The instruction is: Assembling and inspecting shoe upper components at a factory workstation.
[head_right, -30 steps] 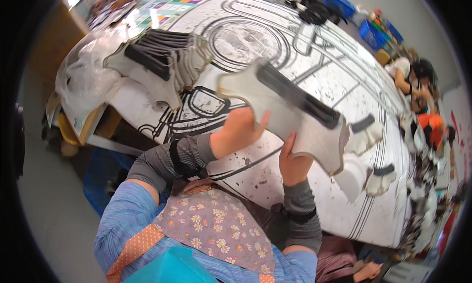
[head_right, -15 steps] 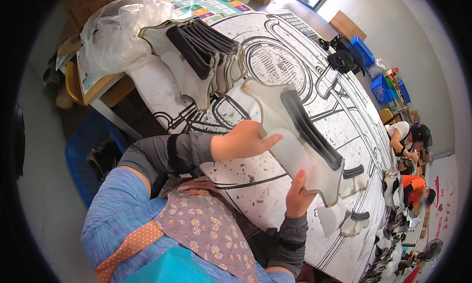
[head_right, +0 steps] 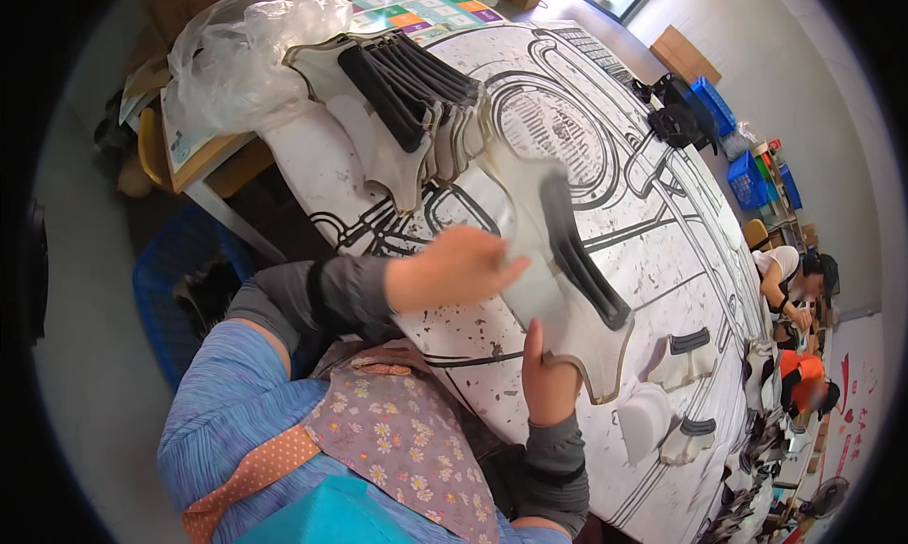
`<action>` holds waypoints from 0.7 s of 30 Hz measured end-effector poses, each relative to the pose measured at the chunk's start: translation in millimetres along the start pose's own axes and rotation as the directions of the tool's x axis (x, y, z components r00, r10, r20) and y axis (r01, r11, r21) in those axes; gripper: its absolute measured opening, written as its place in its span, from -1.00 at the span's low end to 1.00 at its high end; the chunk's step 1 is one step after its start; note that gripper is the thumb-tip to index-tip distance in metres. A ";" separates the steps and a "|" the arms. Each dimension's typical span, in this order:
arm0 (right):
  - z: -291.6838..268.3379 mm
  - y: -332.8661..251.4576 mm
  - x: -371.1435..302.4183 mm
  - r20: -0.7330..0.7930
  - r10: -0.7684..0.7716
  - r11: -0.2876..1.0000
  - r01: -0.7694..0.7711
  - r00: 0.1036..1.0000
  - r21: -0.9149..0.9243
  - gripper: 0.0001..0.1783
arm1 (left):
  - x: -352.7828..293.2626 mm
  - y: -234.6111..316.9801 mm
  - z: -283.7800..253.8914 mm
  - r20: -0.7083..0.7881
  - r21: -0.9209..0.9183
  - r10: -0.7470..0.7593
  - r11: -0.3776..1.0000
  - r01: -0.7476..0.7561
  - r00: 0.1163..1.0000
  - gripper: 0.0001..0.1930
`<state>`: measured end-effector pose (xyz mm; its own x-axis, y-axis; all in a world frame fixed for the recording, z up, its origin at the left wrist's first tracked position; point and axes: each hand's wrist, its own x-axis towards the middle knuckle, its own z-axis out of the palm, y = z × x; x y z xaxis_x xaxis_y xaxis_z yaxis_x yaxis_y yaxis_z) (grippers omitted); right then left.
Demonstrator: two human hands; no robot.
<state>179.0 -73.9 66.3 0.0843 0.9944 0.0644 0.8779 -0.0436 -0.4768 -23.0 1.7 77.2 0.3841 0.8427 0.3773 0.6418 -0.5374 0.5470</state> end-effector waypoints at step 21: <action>-25.2 25.1 0.0 0.251 -0.596 0.768 0.633 0.763 -0.102 -0.56 | -63.3 -313.2 -99.4 -0.118 -0.991 -0.864 0.071 -0.115 0.490 -0.63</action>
<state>212.9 -77.5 76.4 -0.5771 0.8089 0.1129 0.7752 0.5860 -0.2359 -314.4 113.5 -43.8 -0.4446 0.8733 -0.1991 -0.6566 -0.1665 0.7356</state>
